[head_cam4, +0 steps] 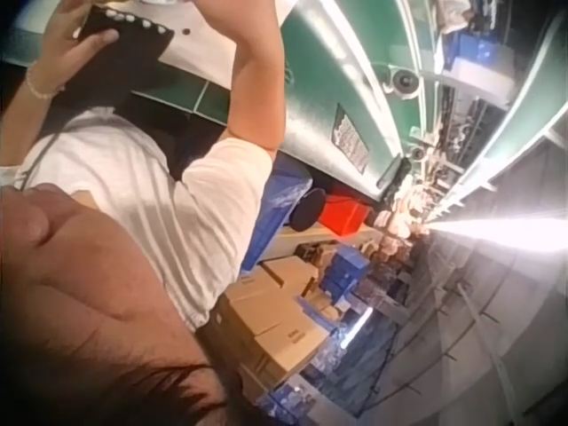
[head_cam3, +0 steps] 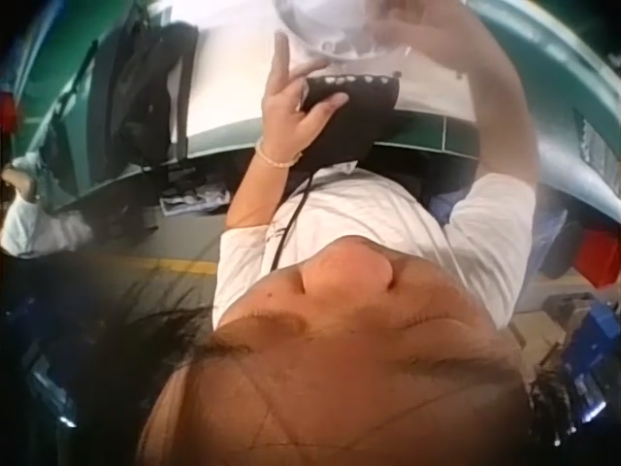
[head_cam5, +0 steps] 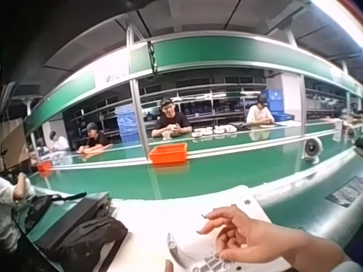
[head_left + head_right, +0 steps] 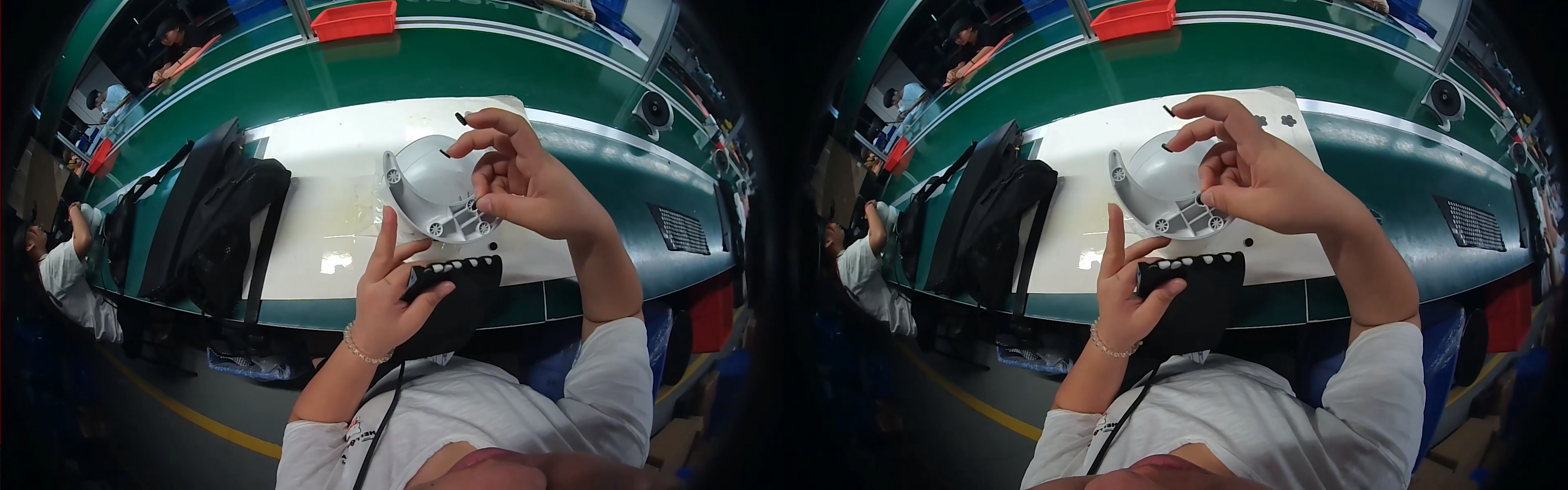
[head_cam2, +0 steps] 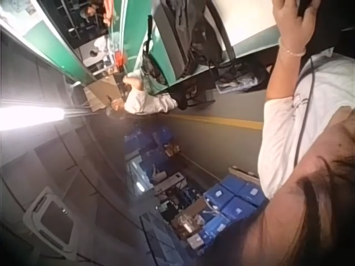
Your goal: Assembling a security camera by fitting the plastic housing and electronic components together.
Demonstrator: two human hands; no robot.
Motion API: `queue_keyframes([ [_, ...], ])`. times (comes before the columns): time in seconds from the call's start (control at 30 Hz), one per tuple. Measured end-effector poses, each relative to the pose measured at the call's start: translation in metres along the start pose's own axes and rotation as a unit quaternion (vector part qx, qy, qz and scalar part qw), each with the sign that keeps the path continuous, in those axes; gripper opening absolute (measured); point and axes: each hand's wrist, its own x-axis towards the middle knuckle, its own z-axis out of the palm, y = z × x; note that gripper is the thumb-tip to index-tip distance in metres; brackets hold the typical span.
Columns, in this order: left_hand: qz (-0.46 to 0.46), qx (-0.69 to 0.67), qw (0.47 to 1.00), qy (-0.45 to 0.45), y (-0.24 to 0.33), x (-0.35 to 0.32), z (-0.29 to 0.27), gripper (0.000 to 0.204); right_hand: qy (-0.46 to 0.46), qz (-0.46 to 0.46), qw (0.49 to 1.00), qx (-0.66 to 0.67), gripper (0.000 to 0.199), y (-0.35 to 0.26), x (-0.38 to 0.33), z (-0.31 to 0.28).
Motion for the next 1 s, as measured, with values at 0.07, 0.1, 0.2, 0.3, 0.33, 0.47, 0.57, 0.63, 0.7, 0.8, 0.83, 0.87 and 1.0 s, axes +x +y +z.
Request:
queue_keyframes([
  [0.07, 0.020, -0.016, 1.000, 0.012, -0.004, 0.000, 0.003, 0.025, 0.000, 0.004, 0.999, -0.051, 0.065, -0.003, 0.000, 0.002],
  [0.1, 0.020, -0.012, 1.000, 0.003, -0.006, 0.001, 0.003, 0.025, 0.000, 0.005, 0.995, -0.101, 0.065, -0.005, -0.001, 0.003],
  [0.2, 0.023, 0.007, 1.000, -0.009, -0.009, 0.000, 0.004, 0.026, 0.008, 0.015, 0.986, -0.167, 0.063, -0.009, -0.003, 0.007],
  [0.3, 0.033, 0.018, 0.999, -0.001, -0.011, 0.001, 0.005, 0.025, 0.027, -0.031, 0.973, -0.226, 0.059, -0.011, -0.004, 0.014],
  [0.33, 0.041, 0.014, 0.999, 0.011, -0.012, 0.001, 0.006, 0.024, 0.026, -0.030, 0.973, -0.226, 0.059, -0.013, -0.005, 0.017],
  [0.47, 0.022, -0.017, 0.999, 0.018, -0.012, 0.001, 0.007, 0.023, 0.047, -0.137, 0.906, -0.397, 0.057, -0.024, -0.016, 0.030],
  [0.57, 0.035, 0.033, 0.999, -0.001, -0.012, 0.002, 0.004, 0.024, -0.068, -0.115, 0.863, -0.488, 0.059, -0.032, -0.023, 0.034],
  [0.63, 0.030, 0.027, 0.999, -0.004, -0.013, 0.001, 0.004, 0.024, -0.050, -0.124, 0.878, -0.460, 0.060, -0.030, -0.026, 0.033],
  [0.7, 0.025, 0.009, 1.000, 0.007, -0.013, -0.001, 0.007, 0.024, -0.030, -0.132, 0.891, -0.434, 0.061, -0.025, -0.028, 0.028],
  [0.8, 0.017, -0.011, 1.000, 0.018, -0.016, -0.002, 0.009, 0.025, 0.071, -0.204, 0.923, -0.319, 0.071, -0.007, -0.029, 0.025],
  [0.83, 0.017, -0.013, 1.000, 0.018, -0.016, -0.002, 0.009, 0.025, 0.070, -0.203, 0.923, -0.319, 0.071, -0.004, -0.029, 0.026],
  [0.87, 0.017, -0.015, 1.000, 0.017, -0.016, -0.002, 0.009, 0.025, 0.051, -0.198, 0.917, -0.343, 0.071, -0.001, -0.029, 0.027],
  [1.0, 0.033, -0.015, 0.999, 0.027, -0.018, 0.000, 0.010, 0.026, 0.041, -0.133, 0.958, -0.252, 0.065, 0.009, -0.037, 0.028],
])
